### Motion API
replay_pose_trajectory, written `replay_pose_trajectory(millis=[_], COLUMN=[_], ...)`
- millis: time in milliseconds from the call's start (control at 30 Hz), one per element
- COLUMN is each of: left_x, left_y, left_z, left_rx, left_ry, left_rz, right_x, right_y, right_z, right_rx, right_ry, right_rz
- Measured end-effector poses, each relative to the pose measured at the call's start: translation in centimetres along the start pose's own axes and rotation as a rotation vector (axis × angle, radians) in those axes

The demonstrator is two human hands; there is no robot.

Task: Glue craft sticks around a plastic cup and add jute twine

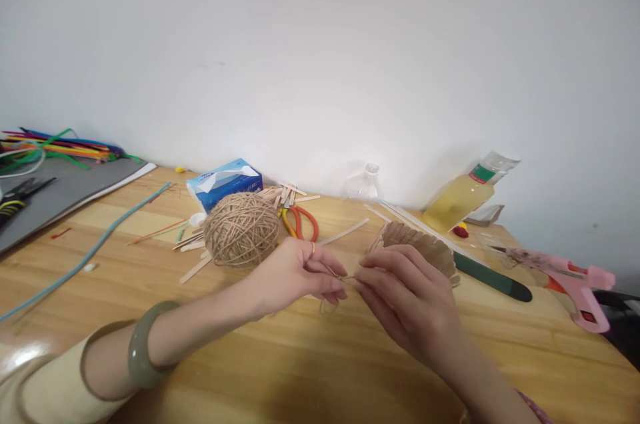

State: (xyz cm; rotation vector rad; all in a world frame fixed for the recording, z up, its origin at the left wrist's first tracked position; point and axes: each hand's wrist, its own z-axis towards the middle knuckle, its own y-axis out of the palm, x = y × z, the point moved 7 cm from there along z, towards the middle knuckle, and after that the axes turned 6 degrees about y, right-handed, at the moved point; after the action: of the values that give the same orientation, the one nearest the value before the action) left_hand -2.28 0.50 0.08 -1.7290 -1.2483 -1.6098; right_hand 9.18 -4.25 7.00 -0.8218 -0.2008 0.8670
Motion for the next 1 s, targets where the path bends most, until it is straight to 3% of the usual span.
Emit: replay_pose_trajectory(millis=[200,300,467,600,833,1000], left_x=[-0.1,-0.4,-1.0,-1.8,-1.1,-1.1], left_y=[-0.2,-0.5,-0.5,0.1,-0.5,-0.7], left_z=[0.1,0.1,0.1,0.1,0.5,0.6], left_rx=[0.019,0.027,-0.072,-0.169,0.012,0.031], left_ry=[0.038,0.018,-0.023,-0.096,0.003,0.006], left_rz=[0.150,0.292,0.392,0.295,0.195,0.189], right_x=[3.8,4.4,4.2,3.5,2.0,1.9], right_y=[3.0,3.8,3.9,3.1,1.8,2.2], right_z=[-1.4,-2.2,-2.2,-1.7,-0.9,-1.0], right_rx=[-0.090,-0.036,-0.050,-0.060,-0.065,-0.124], right_ry=[0.869,1.020,0.970,0.789,0.388,0.297], right_rz=[0.705,0.800,0.735,0.575,0.140,-0.001])
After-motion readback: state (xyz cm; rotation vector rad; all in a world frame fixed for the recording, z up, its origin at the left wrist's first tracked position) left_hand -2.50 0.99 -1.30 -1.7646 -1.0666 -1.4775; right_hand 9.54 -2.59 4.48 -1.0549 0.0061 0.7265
